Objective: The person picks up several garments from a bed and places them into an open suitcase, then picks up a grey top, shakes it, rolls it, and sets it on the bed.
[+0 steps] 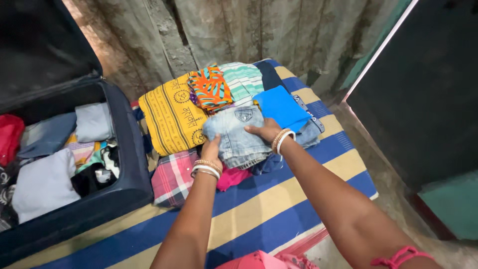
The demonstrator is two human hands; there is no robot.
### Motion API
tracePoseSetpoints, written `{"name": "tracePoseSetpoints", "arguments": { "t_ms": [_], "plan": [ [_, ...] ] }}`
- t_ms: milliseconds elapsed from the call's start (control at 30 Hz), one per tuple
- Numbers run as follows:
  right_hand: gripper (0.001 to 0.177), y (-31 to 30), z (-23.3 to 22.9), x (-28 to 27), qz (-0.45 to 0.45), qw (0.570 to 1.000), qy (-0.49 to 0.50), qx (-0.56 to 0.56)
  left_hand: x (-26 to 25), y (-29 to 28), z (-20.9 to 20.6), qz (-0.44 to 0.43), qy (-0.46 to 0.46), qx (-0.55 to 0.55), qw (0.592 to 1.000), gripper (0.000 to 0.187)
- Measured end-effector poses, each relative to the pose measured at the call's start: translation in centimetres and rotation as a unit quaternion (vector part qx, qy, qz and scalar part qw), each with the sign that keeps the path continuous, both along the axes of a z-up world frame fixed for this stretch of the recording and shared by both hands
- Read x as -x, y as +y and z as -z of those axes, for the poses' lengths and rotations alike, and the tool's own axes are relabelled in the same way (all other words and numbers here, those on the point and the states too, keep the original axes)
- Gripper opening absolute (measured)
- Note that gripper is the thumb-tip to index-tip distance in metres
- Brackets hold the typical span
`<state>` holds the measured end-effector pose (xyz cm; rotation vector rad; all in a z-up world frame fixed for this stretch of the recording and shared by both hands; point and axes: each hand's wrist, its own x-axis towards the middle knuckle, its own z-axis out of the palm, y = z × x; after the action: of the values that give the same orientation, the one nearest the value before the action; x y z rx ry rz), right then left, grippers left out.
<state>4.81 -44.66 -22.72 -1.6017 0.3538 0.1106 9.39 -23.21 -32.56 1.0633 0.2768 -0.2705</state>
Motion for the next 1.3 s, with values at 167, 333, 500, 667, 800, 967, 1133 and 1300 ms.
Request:
{"name": "tracePoseSetpoints", "arguments": {
  "t_ms": [167,333,500,667,800,967,1133,1300],
  "plan": [
    [0.080,-0.7,5.5,-1.4,0.005,0.992,-0.032,0.119,0.3,0.9,2.1,0.089,-0.033,-0.376,0.922,0.058],
    [0.092,1.4,4.3,-0.7,0.063,0.929,-0.038,0.364,3.8,-0.6,-6.8,0.037,-0.213,-0.639,0.738,0.089],
    [0.073,3.6,0.9,0.5,-0.093,0.771,-0.210,0.594,3.3,-2.0,-12.3,0.268,-0.320,-0.703,0.576,0.129],
    [0.081,3.7,2.2,1.0,-0.249,0.680,-0.170,0.669,2.2,-1.7,-11.0,0.398,-0.243,-0.738,0.488,0.158],
    [0.079,3.7,2.9,1.0,-0.277,0.677,-0.136,0.668,1.9,-1.6,-8.9,0.365,-0.229,-0.742,0.514,0.167],
    [0.076,3.6,3.2,0.1,-0.292,0.672,-0.114,0.671,0.6,-1.3,-7.7,0.383,-0.214,-0.723,0.533,0.169],
    [0.075,3.4,3.7,-0.5,-0.298,0.692,-0.101,0.650,-0.3,-1.5,-7.0,0.403,-0.207,-0.720,0.526,0.169],
    [0.074,3.5,4.0,-0.8,-0.311,0.689,-0.085,0.649,-0.3,-1.6,-7.3,0.409,-0.201,-0.726,0.515,0.167]
  ]
}}
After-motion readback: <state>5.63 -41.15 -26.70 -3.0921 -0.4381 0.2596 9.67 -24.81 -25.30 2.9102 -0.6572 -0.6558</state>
